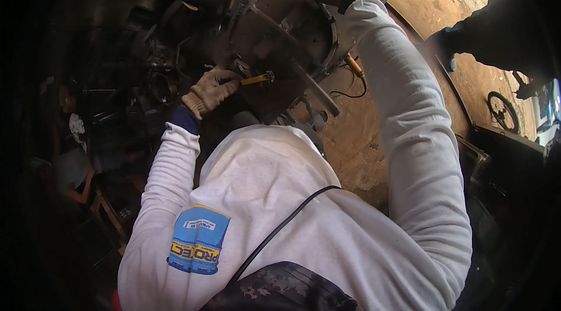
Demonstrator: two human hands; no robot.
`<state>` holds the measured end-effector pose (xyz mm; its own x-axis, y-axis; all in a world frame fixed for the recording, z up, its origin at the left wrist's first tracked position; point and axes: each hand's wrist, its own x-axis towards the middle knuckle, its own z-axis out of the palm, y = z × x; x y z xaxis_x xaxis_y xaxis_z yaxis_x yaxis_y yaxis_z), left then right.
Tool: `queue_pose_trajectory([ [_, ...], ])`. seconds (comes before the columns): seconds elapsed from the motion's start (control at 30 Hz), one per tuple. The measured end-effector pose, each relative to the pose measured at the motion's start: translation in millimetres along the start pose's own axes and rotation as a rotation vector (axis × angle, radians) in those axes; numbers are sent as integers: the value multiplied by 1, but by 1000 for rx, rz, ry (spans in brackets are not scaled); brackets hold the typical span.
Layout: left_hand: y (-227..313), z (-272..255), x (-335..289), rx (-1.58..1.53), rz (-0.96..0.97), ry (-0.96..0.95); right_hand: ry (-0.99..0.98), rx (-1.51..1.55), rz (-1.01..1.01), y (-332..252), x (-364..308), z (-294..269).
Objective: The person grinds a small metal piece, uses a tape measure to check dimensions on a large circular frame, and then works with an assistant to position a metal rod and strike it with a hammer.
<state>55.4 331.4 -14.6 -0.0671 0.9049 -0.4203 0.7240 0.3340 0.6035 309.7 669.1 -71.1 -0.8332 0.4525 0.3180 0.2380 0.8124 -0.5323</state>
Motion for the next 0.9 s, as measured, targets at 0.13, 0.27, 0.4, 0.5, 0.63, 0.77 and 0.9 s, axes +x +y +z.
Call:
queue_pose_trajectory([
  [0.13, -9, 13, -4, -35, -2, 79, -60, -87, -64, -13, 11, 1],
  [0.27, -14, 19, -6, -46, -11, 79, -77, -80, -97, -18, 13, 0],
  [0.4, -4, 21, -6, -62, -84, 57, -75, -44, -91, -13, 8, 0],
  [0.5, -1, 23, -11, -5, -68, 104, -39, 315, 206, 0, 5, -1],
  [0.63, -3, 30, -17, -91, -143, 125, 46, 630, 412, 3, -6, -19],
  [0.77, 0, 31, -15, -31, -125, 126, 72, 458, 338, 30, -22, -13],
  [0.9, 8, 30, -15, -26, -124, 116, 49, 444, 356, 33, -34, -6],
])
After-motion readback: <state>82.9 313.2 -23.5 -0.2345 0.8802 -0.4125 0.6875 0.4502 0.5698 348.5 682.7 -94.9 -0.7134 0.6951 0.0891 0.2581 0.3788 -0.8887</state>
